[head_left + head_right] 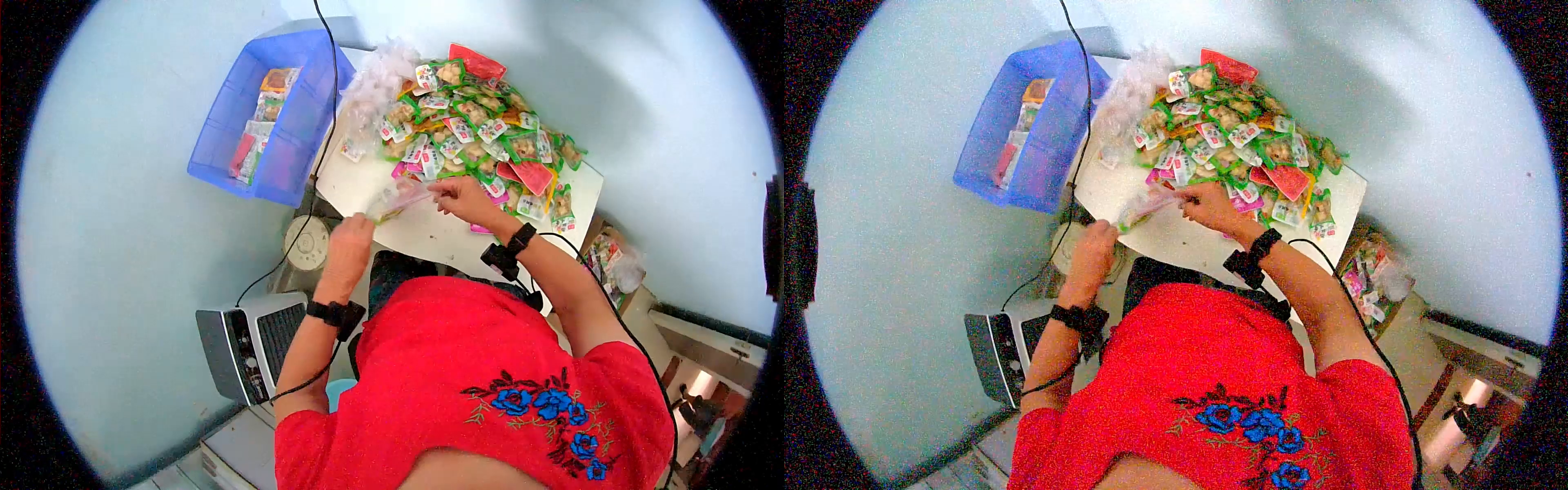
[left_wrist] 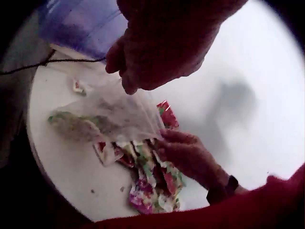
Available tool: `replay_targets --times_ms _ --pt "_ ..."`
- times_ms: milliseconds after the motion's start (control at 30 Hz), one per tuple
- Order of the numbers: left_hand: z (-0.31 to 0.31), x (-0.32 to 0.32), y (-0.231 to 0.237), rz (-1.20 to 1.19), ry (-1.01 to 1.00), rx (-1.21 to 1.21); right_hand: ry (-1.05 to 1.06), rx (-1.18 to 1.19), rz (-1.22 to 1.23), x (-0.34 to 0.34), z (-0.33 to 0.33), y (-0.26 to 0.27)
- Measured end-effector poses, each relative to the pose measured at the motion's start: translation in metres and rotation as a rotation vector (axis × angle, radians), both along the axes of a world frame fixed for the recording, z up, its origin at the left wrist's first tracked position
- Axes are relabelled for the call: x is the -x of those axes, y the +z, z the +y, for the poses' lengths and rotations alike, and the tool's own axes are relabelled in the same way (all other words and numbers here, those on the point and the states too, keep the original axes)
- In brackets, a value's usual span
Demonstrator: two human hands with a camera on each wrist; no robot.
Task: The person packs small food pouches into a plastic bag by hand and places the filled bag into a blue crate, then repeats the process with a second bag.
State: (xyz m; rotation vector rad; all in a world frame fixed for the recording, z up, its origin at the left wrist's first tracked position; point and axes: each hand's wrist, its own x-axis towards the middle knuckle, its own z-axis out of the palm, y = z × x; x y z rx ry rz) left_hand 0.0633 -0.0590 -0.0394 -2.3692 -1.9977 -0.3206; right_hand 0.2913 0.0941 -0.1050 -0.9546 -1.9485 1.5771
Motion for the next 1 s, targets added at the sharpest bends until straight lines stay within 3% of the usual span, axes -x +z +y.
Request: replay_targets --times_ms 100,167,267,500,600,800,1000 --pt "0.01 0.009 0.045 -0.03 0.012 -0.041 0.05 -0.323 -0.006 -0.001 -0.003 0.014" --pt "0.015 0.021 0.045 -0.11 -0.008 -0.07 0.052 -0.549 -0.105 -0.002 -0.007 0.045" --pt "0.02 0.039 0.041 -0.167 -0.034 -0.004 0.032 -0.731 -0.108 -0.001 -0.007 0.042" --pt "0.032 0.065 0.033 -0.508 -0.104 0.031 -0.118 -0.334 -0.133 0.006 -0.026 0.069" --pt "0.043 0.079 0.029 -0.571 -0.156 0.041 -0.155 -0.401 -0.171 0.012 -0.032 0.066" --pt "0.063 0.102 0.023 -0.696 -0.249 0.131 -0.364 -0.247 -0.172 0.028 -0.047 0.077" --pt "0.079 0.104 0.036 -0.877 -0.076 0.31 -0.446 -0.235 -0.259 0.033 -0.059 0.067"
